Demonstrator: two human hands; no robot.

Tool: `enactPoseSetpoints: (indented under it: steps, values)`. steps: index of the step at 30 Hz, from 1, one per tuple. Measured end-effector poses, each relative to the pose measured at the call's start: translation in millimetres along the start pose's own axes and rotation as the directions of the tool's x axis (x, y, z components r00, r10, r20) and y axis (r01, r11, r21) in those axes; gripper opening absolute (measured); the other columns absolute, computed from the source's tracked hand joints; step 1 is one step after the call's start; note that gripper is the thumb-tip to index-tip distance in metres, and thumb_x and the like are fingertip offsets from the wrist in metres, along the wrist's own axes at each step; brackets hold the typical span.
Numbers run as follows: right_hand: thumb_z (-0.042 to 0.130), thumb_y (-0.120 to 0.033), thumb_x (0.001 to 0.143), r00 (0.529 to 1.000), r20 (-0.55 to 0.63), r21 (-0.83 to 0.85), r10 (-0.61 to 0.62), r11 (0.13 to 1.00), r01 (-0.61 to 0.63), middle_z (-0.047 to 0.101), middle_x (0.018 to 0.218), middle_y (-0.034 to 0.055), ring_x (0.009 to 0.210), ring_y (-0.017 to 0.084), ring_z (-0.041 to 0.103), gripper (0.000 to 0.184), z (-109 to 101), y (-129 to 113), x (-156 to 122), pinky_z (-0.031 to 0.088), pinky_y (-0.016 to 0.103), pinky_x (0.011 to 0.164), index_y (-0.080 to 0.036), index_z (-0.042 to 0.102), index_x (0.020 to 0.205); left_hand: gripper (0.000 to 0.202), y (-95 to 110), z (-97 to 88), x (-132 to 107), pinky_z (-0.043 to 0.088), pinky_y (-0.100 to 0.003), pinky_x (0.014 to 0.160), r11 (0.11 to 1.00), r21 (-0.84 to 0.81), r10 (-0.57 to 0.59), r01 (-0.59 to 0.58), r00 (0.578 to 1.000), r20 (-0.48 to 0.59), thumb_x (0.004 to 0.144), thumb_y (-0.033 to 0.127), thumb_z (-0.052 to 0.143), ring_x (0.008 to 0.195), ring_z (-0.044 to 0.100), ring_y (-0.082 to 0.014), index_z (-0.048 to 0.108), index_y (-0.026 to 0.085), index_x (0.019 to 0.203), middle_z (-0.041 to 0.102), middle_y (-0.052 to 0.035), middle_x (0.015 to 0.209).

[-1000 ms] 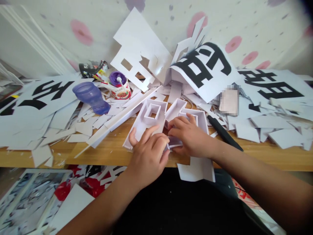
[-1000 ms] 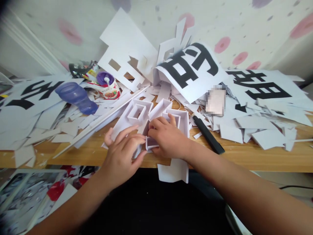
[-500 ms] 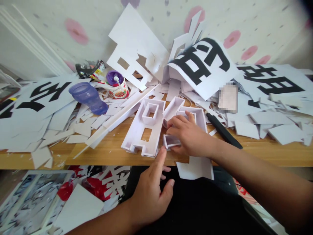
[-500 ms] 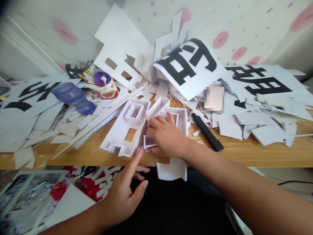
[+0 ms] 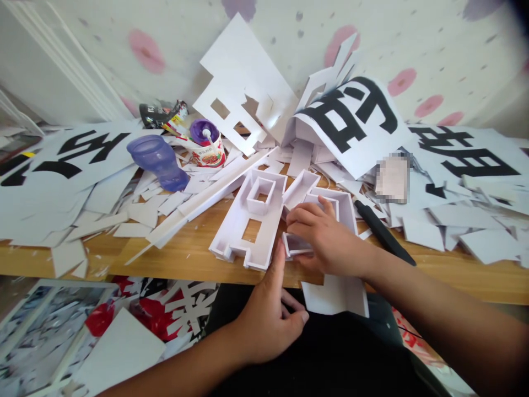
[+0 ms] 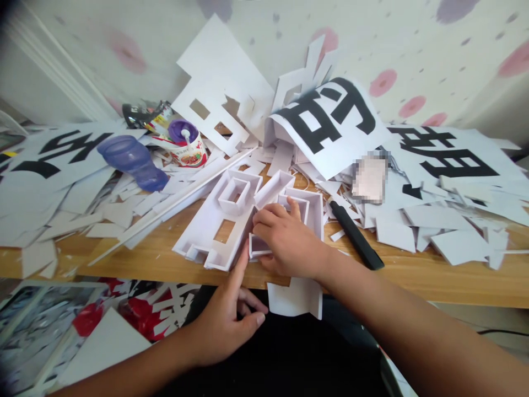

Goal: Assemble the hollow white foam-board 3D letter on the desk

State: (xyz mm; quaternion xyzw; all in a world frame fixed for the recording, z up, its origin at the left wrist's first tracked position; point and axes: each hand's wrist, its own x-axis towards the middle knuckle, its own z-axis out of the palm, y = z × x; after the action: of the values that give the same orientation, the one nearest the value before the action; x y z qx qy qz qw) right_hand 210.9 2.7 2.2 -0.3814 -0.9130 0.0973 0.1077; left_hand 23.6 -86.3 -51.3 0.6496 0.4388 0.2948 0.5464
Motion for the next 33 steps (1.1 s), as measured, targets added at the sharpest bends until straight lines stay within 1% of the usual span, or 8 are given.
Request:
enactPoseSetpoints:
  steps: [2, 4, 10, 19, 23, 27, 30, 33]
  values:
    - [0.069, -0.023, 0.075, 1.0, 0.003, 0.004, 0.003, 1.0, -0.003, 0.063, 0.117, 0.0111, 0.115, 0.032, 0.049, 0.027, 0.3, 0.1, 0.5, 0.02, 0.063, 0.104, -0.018, 0.063, 0.101, 0.108, 0.7, -0.9, 0.1, 0.055, -0.025, 0.047, 1.0, -0.018, -0.011, 0.011, 1.0, 0.013, 0.073, 0.011, 0.063, 0.06, 0.068, -0.0117, -0.001, 0.033, 0.158, 0.044, -0.0236, 0.149]
    - [0.07, -0.023, 0.074, 1.0, 0.007, 0.012, 0.007, 1.0, -0.008, 0.063, 0.117, 0.0104, 0.115, 0.032, 0.049, 0.027, 0.4, 0.2, 0.7, 0.021, 0.062, 0.104, -0.018, 0.063, 0.1, 0.111, 0.0, -1.1, 0.5, 0.055, -0.025, 0.048, 0.998, -0.04, -0.036, 0.038, 0.998, 0.046, 0.074, 0.011, 0.063, 0.06, 0.067, -0.0109, -0.008, 0.035, 0.156, 0.041, -0.0243, 0.151]
    - [0.07, -0.022, 0.074, 1.0, 0.009, 0.029, 0.009, 1.0, -0.009, 0.062, 0.118, 0.0096, 0.119, 0.032, 0.047, 0.027, 0.0, 0.1, 0.3, 0.018, 0.063, 0.106, -0.018, 0.063, 0.101, 0.119, -3.1, 1.3, 3.8, 0.058, -0.025, 0.053, 0.993, -0.059, -0.092, 0.098, 0.991, 0.099, 0.073, 0.008, 0.062, 0.067, 0.071, -0.0122, -0.022, 0.037, 0.152, 0.038, -0.0233, 0.154]
    - [0.071, -0.022, 0.075, 1.0, 0.004, 0.022, -0.004, 1.0, 0.004, 0.063, 0.12, 0.0103, 0.119, 0.033, 0.048, 0.027, 1.9, -0.3, 0.0, 0.018, 0.063, 0.106, -0.019, 0.063, 0.1, 0.123, -0.7, -1.6, 6.1, 0.054, -0.023, 0.054, 0.986, -0.086, -0.13, 0.14, 0.985, 0.11, 0.07, 0.006, 0.065, 0.063, 0.066, -0.0083, -0.021, 0.036, 0.153, 0.038, -0.0247, 0.154]
    - [0.073, -0.021, 0.073, 1.0, -0.002, 0.019, -0.009, 1.0, 0.009, 0.063, 0.119, 0.0091, 0.119, 0.033, 0.047, 0.029, 3.1, 1.3, -0.1, 0.017, 0.063, 0.106, -0.019, 0.064, 0.101, 0.126, 1.7, -4.0, 7.0, 0.051, -0.021, 0.056, 0.978, -0.09, -0.174, 0.187, 0.975, 0.14, 0.07, 0.004, 0.067, 0.064, 0.065, -0.0065, -0.022, 0.035, 0.152, 0.035, -0.0263, 0.154]
    - [0.074, -0.022, 0.073, 1.0, 0.0, 0.016, -0.014, 1.0, 0.014, 0.062, 0.121, 0.0091, 0.119, 0.033, 0.047, 0.03, 3.2, 1.3, 1.0, 0.017, 0.062, 0.106, -0.019, 0.064, 0.102, 0.126, 3.0, -4.0, 7.7, 0.052, -0.022, 0.058, 0.98, -0.069, -0.174, 0.184, 0.976, 0.129, 0.069, 0.003, 0.067, 0.064, 0.064, -0.0059, -0.023, 0.037, 0.151, 0.031, -0.0257, 0.156]
    - [0.074, -0.024, 0.074, 1.0, 0.007, 0.013, -0.009, 1.0, 0.009, 0.062, 0.121, 0.0096, 0.118, 0.033, 0.047, 0.031, 2.0, 1.4, 1.0, 0.017, 0.061, 0.106, -0.019, 0.064, 0.103, 0.126, 2.8, -3.5, 7.7, 0.053, -0.022, 0.058, 0.98, -0.064, -0.179, 0.188, 0.976, 0.123, 0.069, 0.002, 0.066, 0.063, 0.063, -0.0053, -0.023, 0.038, 0.151, 0.028, -0.0255, 0.158]
    - [0.075, -0.032, 0.074, 1.0, 0.009, 0.042, -0.023, 0.999, 0.023, 0.061, 0.119, 0.0098, 0.116, 0.032, 0.047, 0.035, 0.7, 3.0, 0.1, 0.022, 0.057, 0.103, -0.018, 0.064, 0.104, 0.126, 2.1, -3.2, 7.6, 0.054, -0.023, 0.058, 0.979, -0.064, -0.183, 0.192, 0.976, 0.122, 0.069, 0.003, 0.065, 0.062, 0.063, -0.0052, -0.023, 0.039, 0.151, 0.025, -0.0257, 0.159]
